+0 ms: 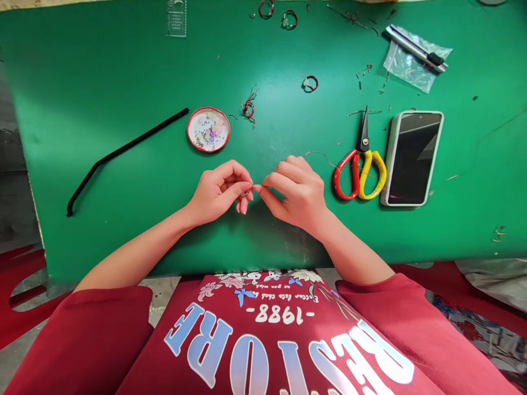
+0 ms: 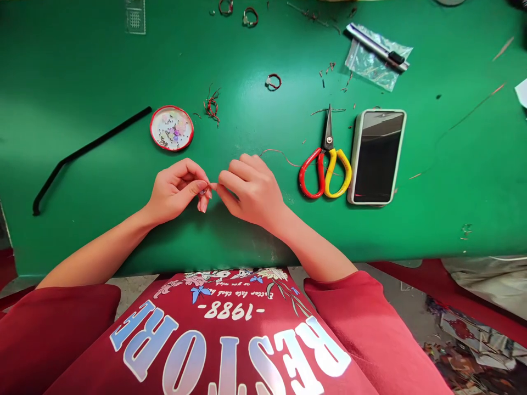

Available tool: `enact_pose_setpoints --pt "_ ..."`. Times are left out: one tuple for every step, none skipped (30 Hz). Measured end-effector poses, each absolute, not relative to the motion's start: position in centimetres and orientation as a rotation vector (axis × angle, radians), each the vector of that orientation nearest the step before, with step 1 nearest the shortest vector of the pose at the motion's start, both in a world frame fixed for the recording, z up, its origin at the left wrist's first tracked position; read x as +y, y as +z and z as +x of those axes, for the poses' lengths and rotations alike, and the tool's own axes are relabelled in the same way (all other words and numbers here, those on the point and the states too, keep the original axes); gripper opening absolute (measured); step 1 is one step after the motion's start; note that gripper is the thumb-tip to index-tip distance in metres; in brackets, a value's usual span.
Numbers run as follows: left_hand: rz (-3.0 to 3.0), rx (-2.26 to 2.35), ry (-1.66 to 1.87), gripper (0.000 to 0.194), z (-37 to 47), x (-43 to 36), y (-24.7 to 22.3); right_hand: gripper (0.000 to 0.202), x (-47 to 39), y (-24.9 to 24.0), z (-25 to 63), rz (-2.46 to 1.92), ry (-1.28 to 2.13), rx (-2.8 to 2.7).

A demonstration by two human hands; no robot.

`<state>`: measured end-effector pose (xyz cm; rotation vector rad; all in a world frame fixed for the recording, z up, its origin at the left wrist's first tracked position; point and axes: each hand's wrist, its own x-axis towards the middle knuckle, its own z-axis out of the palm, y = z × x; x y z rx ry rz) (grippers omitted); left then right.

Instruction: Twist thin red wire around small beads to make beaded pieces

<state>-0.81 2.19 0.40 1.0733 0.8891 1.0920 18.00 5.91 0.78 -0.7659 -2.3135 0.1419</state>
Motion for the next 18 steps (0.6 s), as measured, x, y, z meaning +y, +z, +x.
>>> enact_pose_setpoints --pt "1.153 0.899 1.107 0.012 -0.8 2.1 0.3 0.023 5.9 0.8 18.1 -0.757 0.186 -2.348" --pt "1.234 0.905 1.122 0.01 -0.8 2.1 0.2 0.016 5.8 1.0 18.1 -0.75 0.25 -2.376" --pt "1.311 0.906 1.133 0.009 -0.8 2.0 0.1 0.012 5.7 1.2 18.2 -0.745 0.329 -2.394" --pt "1.38 0.903 1.14 0.01 -0.8 2.0 0.0 0.011 5.6 1.4 18.3 -0.744 0.422 -2.4" --pt "1.437 0.9 1.144 0.011 -0.8 2.0 -0.1 0.012 5.5 1.7 18.3 -0.751 0.53 -2.392" --pt "1.479 0.895 1.146 0.011 -0.9 1.9 -0.2 0.013 5.5 2.0 18.3 -0.763 0.648 -2.372" --pt "1.507 0.891 1.144 0.011 -0.9 1.9 -0.2 0.014 5.5 2.3 18.4 -0.777 0.775 -2.344" --pt "1.52 0.888 1.138 0.011 -0.9 1.9 -0.3 0.014 5.6 2.6 18.4 -0.791 0.909 -2.309" --pt "1.52 0.885 1.134 0.011 -0.9 1.9 -0.3 0.014 5.7 2.8 18.5 -0.802 1.05 -2.266" --pt "1.512 0.881 1.131 0.01 -1.0 1.8 -0.3 0.014 5.9 2.9 18.5 -0.81 1.193 -2.216" --pt "1.506 0.879 1.132 0.009 -1.0 1.8 -0.4 0.015 6.1 3.0 18.6 -0.816 1.335 -2.157" --pt "1.509 0.877 1.133 0.009 -1.1 1.8 -0.4 0.016 6.2 3.1 18.6 -0.82 1.469 -2.091" --pt "1.529 0.878 1.133 0.009 -1.1 1.8 -0.3 0.017 6.4 3.1 18.7 -0.824 1.585 -2.025" --pt "1.57 0.881 1.132 0.008 -1.2 1.8 -0.3 0.018 6.6 3.0 18.7 -0.827 1.68 -1.968" --pt "1.633 0.887 1.132 0.008 -1.2 1.9 -0.2 0.019 6.7 3.0 18.8 -0.83 1.753 -1.924" --pt "1.715 0.896 1.134 0.008 -1.3 1.9 -0.2 0.02 6.8 2.9 18.8 -0.835 1.81 -1.893" --pt "1.808 0.907 1.138 0.007 -1.3 2.0 -0.1 0.02 6.9 2.9 18.8 -0.84 1.859 -1.871" --pt "1.9 0.92 1.144 0.007 -1.3 2.0 -0.1 0.02 7.0 2.9 18.9 -0.846 1.906 -1.85"
